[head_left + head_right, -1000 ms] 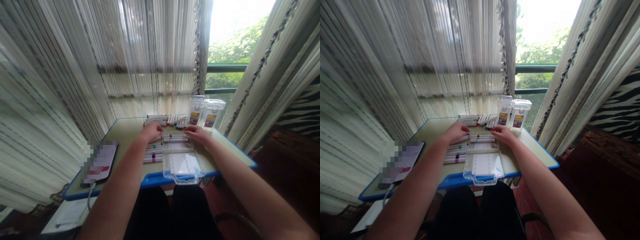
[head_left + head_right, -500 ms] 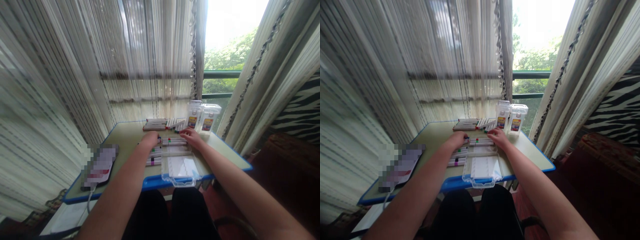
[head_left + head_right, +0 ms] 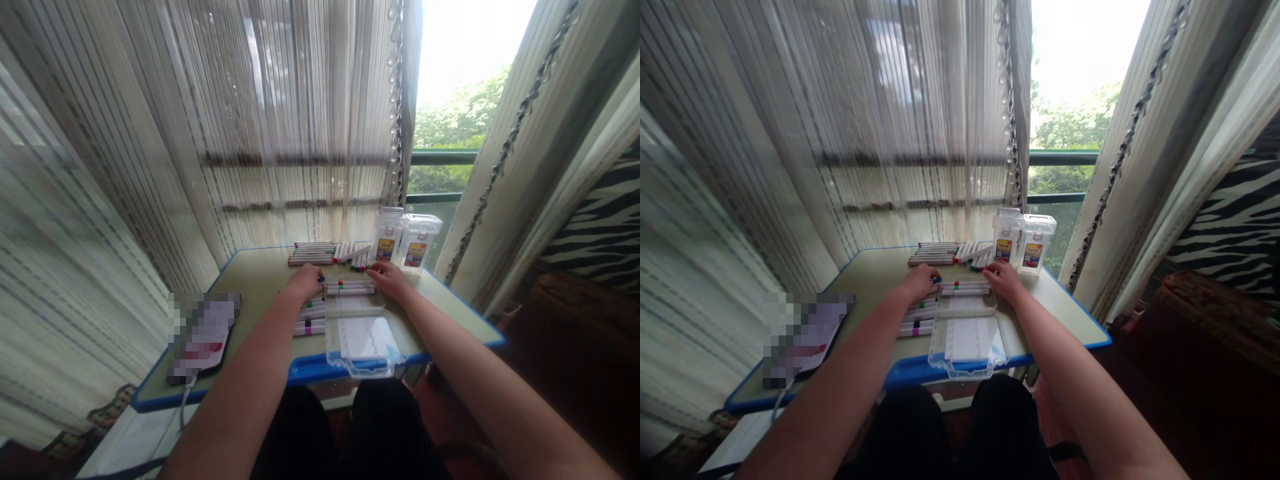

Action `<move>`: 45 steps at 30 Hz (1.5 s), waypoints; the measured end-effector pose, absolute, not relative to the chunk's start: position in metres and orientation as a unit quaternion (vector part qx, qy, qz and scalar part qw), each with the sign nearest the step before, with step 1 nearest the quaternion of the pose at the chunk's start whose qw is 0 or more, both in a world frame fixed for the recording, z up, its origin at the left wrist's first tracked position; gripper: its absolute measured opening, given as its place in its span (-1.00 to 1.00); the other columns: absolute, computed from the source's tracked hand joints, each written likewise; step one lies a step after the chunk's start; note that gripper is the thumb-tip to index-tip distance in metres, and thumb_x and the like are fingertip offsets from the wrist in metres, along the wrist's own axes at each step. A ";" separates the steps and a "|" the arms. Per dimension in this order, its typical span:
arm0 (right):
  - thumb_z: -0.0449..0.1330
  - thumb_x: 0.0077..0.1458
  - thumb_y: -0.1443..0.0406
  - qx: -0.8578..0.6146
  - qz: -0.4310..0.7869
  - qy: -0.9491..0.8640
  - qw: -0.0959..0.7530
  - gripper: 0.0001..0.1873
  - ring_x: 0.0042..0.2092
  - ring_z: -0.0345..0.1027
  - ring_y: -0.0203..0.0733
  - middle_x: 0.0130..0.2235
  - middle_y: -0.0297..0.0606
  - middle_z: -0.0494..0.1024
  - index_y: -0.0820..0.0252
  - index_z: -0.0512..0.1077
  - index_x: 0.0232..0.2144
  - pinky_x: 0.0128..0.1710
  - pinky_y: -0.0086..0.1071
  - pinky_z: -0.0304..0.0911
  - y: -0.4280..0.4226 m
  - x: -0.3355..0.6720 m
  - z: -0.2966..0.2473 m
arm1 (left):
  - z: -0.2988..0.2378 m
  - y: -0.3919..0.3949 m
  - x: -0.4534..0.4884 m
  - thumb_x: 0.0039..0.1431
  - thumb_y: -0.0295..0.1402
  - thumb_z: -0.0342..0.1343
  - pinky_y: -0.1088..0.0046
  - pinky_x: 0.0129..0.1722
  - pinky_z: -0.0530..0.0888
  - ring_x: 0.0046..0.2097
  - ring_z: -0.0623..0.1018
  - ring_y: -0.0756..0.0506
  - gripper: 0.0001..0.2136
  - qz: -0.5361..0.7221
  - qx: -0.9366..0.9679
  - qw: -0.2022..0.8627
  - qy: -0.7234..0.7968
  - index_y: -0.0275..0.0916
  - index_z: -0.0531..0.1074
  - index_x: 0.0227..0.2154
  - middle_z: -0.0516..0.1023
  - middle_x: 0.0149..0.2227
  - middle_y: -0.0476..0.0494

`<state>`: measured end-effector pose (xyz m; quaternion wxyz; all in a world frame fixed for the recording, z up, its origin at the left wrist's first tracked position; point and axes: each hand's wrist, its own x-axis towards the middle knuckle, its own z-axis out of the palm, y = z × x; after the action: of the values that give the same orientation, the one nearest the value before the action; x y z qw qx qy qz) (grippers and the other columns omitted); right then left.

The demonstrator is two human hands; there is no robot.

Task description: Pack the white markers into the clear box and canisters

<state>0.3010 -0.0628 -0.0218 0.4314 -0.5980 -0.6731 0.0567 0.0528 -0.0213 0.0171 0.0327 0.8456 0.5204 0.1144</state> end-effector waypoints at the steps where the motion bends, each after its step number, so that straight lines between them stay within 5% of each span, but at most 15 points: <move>1: 0.09 -0.02 0.14 -0.600 0.059 -0.673 0.430 -0.71 -0.31 0.30 -0.20 -0.38 -0.23 0.47 0.21 0.50 -0.43 -0.24 -0.32 0.22 -0.063 0.302 -0.022 | 0.016 -0.021 0.053 0.01 -0.47 0.07 0.44 -0.10 0.42 -0.10 0.50 -0.11 -0.74 0.114 0.845 0.037 0.521 -0.20 0.51 -0.21 0.49 -0.10 -0.21; 17: 0.09 -0.02 0.13 -0.607 0.062 -0.671 0.421 -0.71 -0.31 0.32 -0.19 -0.38 -0.23 0.49 0.19 0.50 -0.45 -0.25 -0.34 0.23 -0.065 0.300 -0.022 | 0.025 -0.035 0.063 0.15 -0.57 -0.15 0.32 0.03 0.34 -0.01 0.42 -0.13 -0.59 0.288 0.835 -0.057 0.465 -0.17 0.32 0.04 0.43 -0.07 -0.20; 23: 0.07 0.01 0.13 -0.602 0.057 -0.683 0.409 -0.70 -0.32 0.32 -0.18 -0.39 -0.22 0.47 0.21 0.49 -0.44 -0.27 -0.34 0.22 -0.066 0.300 -0.023 | 0.033 -0.044 0.065 0.16 -0.53 -0.10 0.38 0.00 0.35 -0.04 0.40 -0.10 -0.70 0.398 0.825 -0.054 0.398 -0.20 0.32 -0.06 0.37 -0.10 -0.19; 28: 0.10 0.01 0.14 -0.570 -0.027 -0.720 0.394 -0.69 -0.25 0.31 -0.14 -0.25 -0.16 0.42 0.19 0.45 -0.24 -0.21 -0.28 0.25 -0.071 0.296 -0.020 | 0.035 -0.048 0.068 0.15 -0.43 0.00 0.42 -0.10 0.38 -0.15 0.45 -0.07 -0.89 0.440 0.804 0.011 0.401 -0.24 0.32 -0.24 0.43 -0.18 -0.17; 34: 0.12 0.04 0.17 -0.538 -0.094 -0.734 0.403 -0.57 -0.11 0.30 -0.04 -0.14 -0.10 0.43 0.14 0.36 -0.03 -0.07 -0.19 0.23 -0.073 0.291 -0.018 | 0.027 -0.045 0.077 0.07 -0.39 0.11 0.48 -0.22 0.44 -0.29 0.52 0.00 -0.86 0.443 0.790 0.189 0.380 -0.22 0.30 -0.31 0.51 -0.31 -0.06; 41: 0.03 0.11 0.26 -0.517 -0.124 -0.753 0.388 -0.75 -0.21 0.35 -0.12 -0.29 -0.17 0.49 0.15 0.47 -0.24 -0.19 -0.29 0.27 -0.070 0.296 -0.022 | 0.013 -0.037 0.087 -0.06 -0.38 0.19 0.46 -0.36 0.49 -0.39 0.54 0.00 -0.79 0.495 0.693 0.431 0.299 -0.24 0.27 -0.37 0.50 -0.42 -0.01; 45: 0.09 0.06 0.24 -0.527 -0.092 -0.736 0.415 -0.77 -0.37 0.33 -0.21 -0.39 -0.24 0.50 0.16 0.49 -0.27 -0.31 -0.36 0.26 -0.074 0.294 -0.019 | 0.008 -0.031 0.084 -0.08 -0.31 0.22 0.52 -0.47 0.44 -0.45 0.53 0.00 -0.77 0.494 0.692 0.413 0.328 -0.26 0.32 -0.38 0.49 -0.48 -0.01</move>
<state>0.2945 -0.0739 -0.0185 0.4149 -0.5273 -0.7357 -0.0924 0.0839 -0.0306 0.0077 0.4131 0.6916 0.3277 0.4936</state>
